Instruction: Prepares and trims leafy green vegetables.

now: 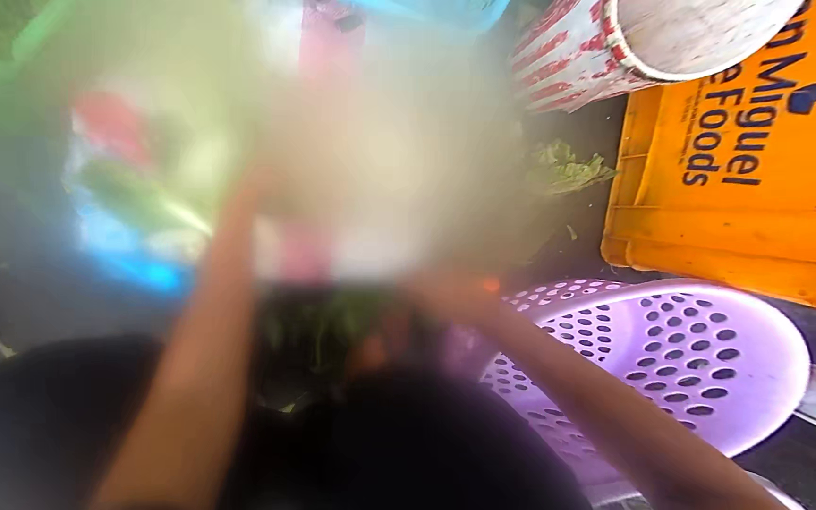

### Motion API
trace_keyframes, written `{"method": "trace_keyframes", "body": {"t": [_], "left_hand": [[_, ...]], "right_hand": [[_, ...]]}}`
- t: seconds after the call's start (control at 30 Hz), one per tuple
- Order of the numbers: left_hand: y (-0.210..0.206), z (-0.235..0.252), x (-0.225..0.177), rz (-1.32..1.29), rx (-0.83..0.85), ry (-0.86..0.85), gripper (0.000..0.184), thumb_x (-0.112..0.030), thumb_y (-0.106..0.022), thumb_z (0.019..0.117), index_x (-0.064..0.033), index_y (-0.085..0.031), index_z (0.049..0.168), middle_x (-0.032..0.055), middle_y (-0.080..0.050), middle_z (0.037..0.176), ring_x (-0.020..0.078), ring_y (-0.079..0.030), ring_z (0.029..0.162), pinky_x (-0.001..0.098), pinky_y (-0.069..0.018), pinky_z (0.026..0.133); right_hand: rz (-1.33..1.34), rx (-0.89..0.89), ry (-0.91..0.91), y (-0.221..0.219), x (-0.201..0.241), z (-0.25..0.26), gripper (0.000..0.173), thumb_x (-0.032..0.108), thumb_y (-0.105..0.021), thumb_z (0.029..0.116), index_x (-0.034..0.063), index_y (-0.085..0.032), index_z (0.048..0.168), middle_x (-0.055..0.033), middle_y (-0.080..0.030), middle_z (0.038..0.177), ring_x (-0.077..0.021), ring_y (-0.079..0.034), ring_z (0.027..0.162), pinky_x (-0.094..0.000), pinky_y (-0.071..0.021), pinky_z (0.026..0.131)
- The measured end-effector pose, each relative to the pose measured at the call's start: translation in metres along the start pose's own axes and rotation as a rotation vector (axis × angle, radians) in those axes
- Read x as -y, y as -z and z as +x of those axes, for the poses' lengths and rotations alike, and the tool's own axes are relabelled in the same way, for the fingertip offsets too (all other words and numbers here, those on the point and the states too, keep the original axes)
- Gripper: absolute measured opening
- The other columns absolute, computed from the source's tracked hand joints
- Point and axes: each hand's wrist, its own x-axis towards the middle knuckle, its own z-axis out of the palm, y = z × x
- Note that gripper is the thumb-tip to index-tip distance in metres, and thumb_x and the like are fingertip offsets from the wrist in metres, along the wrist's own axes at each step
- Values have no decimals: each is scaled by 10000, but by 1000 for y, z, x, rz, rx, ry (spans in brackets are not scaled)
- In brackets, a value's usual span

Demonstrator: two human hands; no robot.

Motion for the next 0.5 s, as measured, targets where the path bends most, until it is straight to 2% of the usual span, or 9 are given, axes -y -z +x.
{"method": "trace_keyframes", "body": {"t": [0.07, 0.17, 0.27, 0.4, 0.5], "left_hand": [[15, -3, -11, -3, 6, -33, 597, -157, -852, 794, -132, -596, 1332, 100, -673, 1246, 207, -671, 1103, 445, -578, 941], [34, -13, -41, -39, -49, -31, 540, -93, -823, 816, -95, -602, 1310, 101, -691, 1199, 190, -686, 1057, 418, -588, 919], [43, -18, -55, -110, -62, -64, 525, -54, -812, 815, -69, -602, 1296, 79, -690, 1187, 150, -683, 1050, 368, -590, 921], [18, -3, -33, -109, 63, -115, 532, -132, -841, 811, -101, -629, 1298, 74, -708, 1168, 173, -695, 1035, 410, -601, 907], [-13, 28, -16, -5, 123, -117, 572, -203, -873, 798, -120, -620, 1304, 88, -705, 1187, 187, -700, 1048, 423, -605, 911]], "right_hand": [[7, 14, -136, 2, -2, 4, 288, 270, -475, 1055, 77, -681, 993, -137, -616, 694, -339, -655, 566, -482, -517, 480], [173, 134, -429, 4, 1, 16, 346, 296, -427, 1092, 34, -650, 1123, -196, -674, 811, -417, -700, 758, -577, -537, 644], [343, 67, -642, -3, 5, 37, 347, 276, -441, 1093, -8, -633, 1145, -217, -679, 804, -435, -706, 816, -608, -537, 702], [327, 87, -823, -15, 0, 71, 359, 330, -426, 1103, 53, -614, 1234, -223, -707, 876, -451, -711, 861, -625, -539, 722], [349, 32, -939, -19, -6, 82, 366, 357, -410, 1105, 74, -594, 1246, -222, -706, 876, -457, -710, 848, -638, -538, 703]]}}
